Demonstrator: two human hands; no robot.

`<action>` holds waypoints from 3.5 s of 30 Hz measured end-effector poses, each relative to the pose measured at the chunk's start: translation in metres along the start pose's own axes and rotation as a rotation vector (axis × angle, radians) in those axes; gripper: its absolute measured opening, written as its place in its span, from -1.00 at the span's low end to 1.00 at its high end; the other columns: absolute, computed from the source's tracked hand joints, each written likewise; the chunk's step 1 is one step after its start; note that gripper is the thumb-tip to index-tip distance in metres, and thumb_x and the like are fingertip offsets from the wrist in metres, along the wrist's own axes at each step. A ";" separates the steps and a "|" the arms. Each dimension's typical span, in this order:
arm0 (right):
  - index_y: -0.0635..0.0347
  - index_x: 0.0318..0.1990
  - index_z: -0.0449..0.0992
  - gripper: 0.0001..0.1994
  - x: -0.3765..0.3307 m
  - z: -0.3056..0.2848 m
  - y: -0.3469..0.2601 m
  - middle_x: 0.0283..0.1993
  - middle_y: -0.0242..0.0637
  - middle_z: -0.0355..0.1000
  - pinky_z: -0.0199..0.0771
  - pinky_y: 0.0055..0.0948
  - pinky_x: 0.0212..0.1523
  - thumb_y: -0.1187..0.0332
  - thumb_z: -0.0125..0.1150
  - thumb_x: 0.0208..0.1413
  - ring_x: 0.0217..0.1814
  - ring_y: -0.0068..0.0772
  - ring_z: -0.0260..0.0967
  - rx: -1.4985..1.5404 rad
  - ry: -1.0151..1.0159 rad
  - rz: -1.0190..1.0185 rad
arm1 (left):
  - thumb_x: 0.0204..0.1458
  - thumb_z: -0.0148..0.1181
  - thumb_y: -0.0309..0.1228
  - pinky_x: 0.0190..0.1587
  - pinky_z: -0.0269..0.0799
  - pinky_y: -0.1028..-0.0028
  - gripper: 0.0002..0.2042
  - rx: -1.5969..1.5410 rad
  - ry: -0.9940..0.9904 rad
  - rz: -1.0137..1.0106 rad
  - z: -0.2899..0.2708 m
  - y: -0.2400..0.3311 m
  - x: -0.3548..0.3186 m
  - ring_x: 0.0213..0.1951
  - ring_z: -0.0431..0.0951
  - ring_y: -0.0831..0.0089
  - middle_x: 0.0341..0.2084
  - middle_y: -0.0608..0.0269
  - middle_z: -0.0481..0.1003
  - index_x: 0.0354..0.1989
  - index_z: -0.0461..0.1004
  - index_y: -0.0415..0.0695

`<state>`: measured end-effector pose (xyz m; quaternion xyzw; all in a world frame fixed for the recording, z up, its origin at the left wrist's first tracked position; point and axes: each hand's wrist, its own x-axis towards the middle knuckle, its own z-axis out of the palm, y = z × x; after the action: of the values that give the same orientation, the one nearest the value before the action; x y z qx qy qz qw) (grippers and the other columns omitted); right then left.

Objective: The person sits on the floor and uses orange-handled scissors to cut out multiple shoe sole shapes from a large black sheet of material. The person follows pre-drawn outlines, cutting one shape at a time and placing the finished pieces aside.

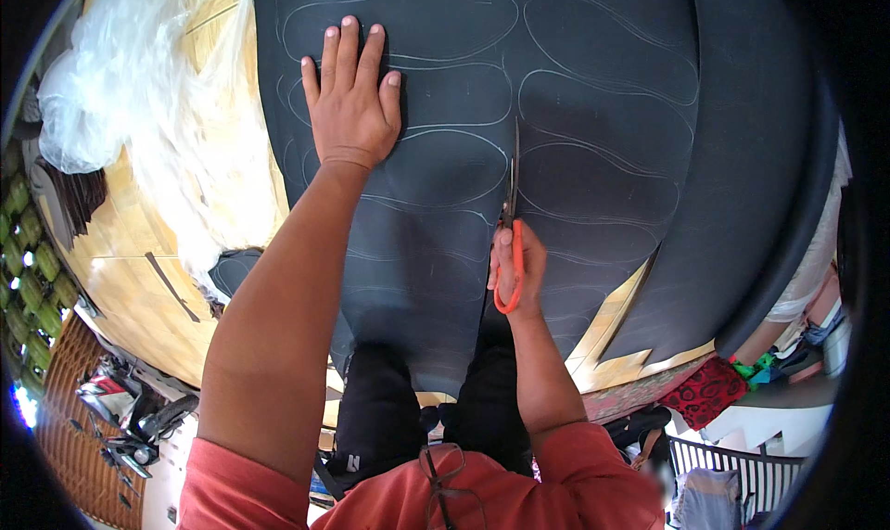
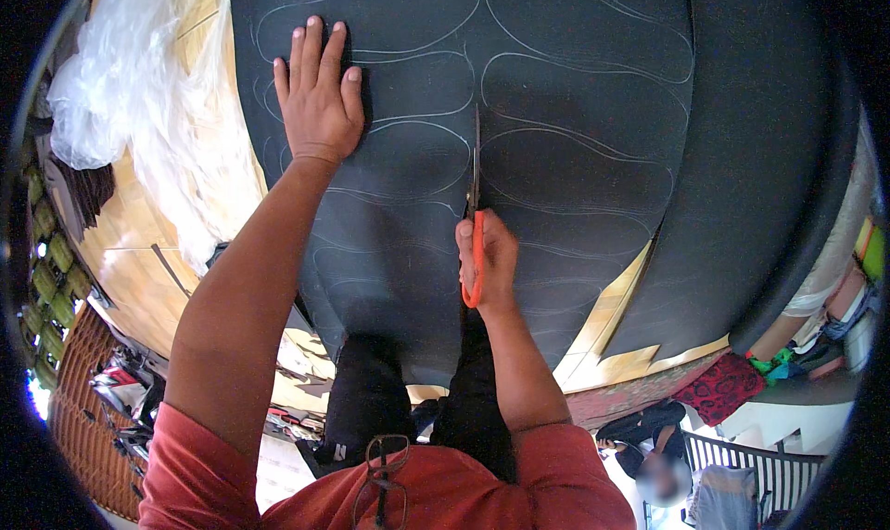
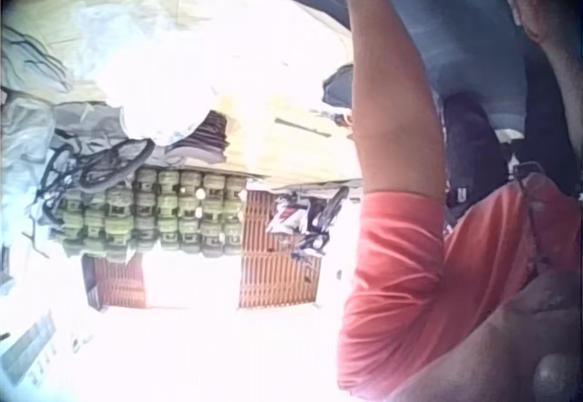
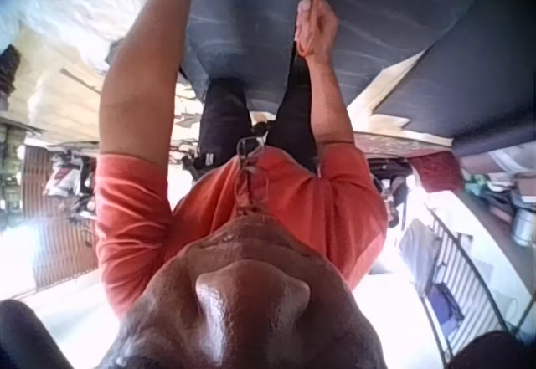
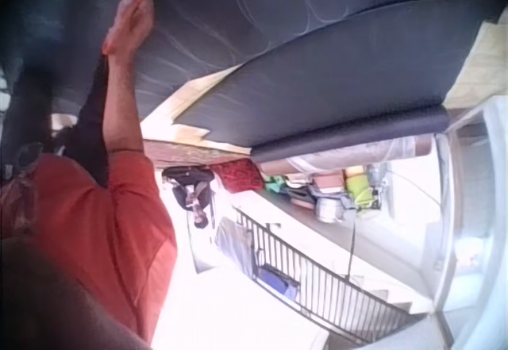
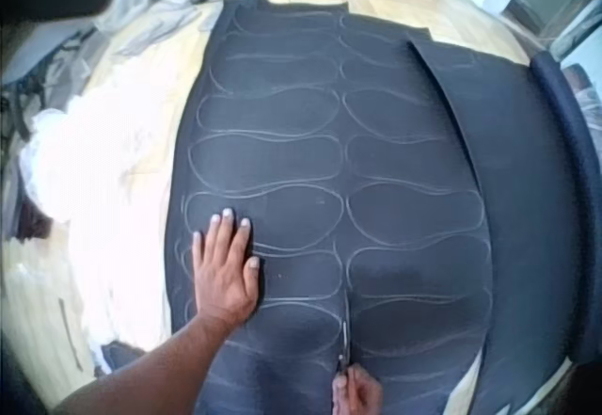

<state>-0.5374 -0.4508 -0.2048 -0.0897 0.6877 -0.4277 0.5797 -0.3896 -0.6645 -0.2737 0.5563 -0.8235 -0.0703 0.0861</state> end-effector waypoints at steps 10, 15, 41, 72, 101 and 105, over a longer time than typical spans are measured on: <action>0.12 -0.47 0.33 -0.62 0.025 0.002 -0.019 -0.61 -0.54 0.22 0.14 -0.68 -0.76 0.03 0.13 0.23 -0.72 -0.77 0.11 -0.098 0.014 -0.046 | 0.20 -0.17 -0.19 0.41 -0.32 0.03 -0.50 -0.007 -0.076 -0.037 -0.004 0.001 0.001 0.44 -0.07 0.24 0.40 0.21 0.03 0.35 0.18 0.10; 0.10 -0.49 0.33 -0.61 0.041 0.007 -0.042 -0.62 -0.55 0.21 0.10 -0.68 -0.75 0.03 0.13 0.24 -0.72 -0.76 0.11 -0.120 0.016 -0.016 | 0.19 -0.16 -0.19 0.41 -0.31 0.02 -0.49 -0.015 -0.094 -0.045 -0.006 0.002 0.002 0.44 -0.08 0.24 0.40 0.20 0.03 0.35 0.17 0.08; 0.11 -0.50 0.35 -0.62 0.094 0.034 -0.085 -0.67 -0.53 0.15 0.09 -0.70 -0.76 0.04 0.14 0.23 -0.74 -0.75 0.09 -0.081 0.109 -0.073 | 0.17 -0.14 -0.15 0.40 -0.33 0.00 -0.45 -0.028 -0.143 -0.049 -0.012 0.003 0.005 0.44 -0.09 0.17 0.40 0.13 0.00 0.36 0.16 0.00; 0.09 -0.67 0.31 -0.51 0.182 0.059 -0.165 -0.75 -0.51 0.14 0.06 -0.63 -0.80 -0.03 0.23 0.13 -0.80 -0.70 0.09 -0.052 0.103 -0.173 | 0.16 -0.06 -0.13 0.39 -0.32 -0.07 -0.42 -0.011 -0.205 -0.047 -0.018 0.005 0.009 0.44 -0.10 0.10 0.40 0.05 -0.02 0.35 0.15 -0.08; 0.06 -0.68 0.22 -0.46 0.275 0.089 -0.250 -0.75 -0.45 0.11 0.02 -0.53 -0.86 -0.11 0.20 0.12 -0.84 -0.60 0.05 -0.087 0.131 -0.253 | 0.16 -0.07 -0.12 0.39 -0.34 -0.08 -0.42 -0.039 -0.222 -0.051 -0.020 0.004 0.009 0.44 -0.10 0.10 0.40 0.02 -0.01 0.35 0.15 -0.08; 0.06 -0.67 0.23 -0.46 0.291 0.091 -0.261 -0.75 -0.45 0.11 0.02 -0.53 -0.87 -0.11 0.20 0.11 -0.84 -0.60 0.05 -0.054 0.087 -0.290 | 0.15 -0.05 -0.13 0.39 -0.34 -0.08 -0.41 -0.045 -0.224 -0.051 -0.020 0.003 0.009 0.44 -0.09 0.11 0.40 0.02 0.00 0.35 0.15 -0.08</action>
<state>-0.6457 -0.8362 -0.2305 -0.1851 0.7031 -0.4918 0.4791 -0.3914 -0.6722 -0.2532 0.5637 -0.8118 -0.1526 0.0043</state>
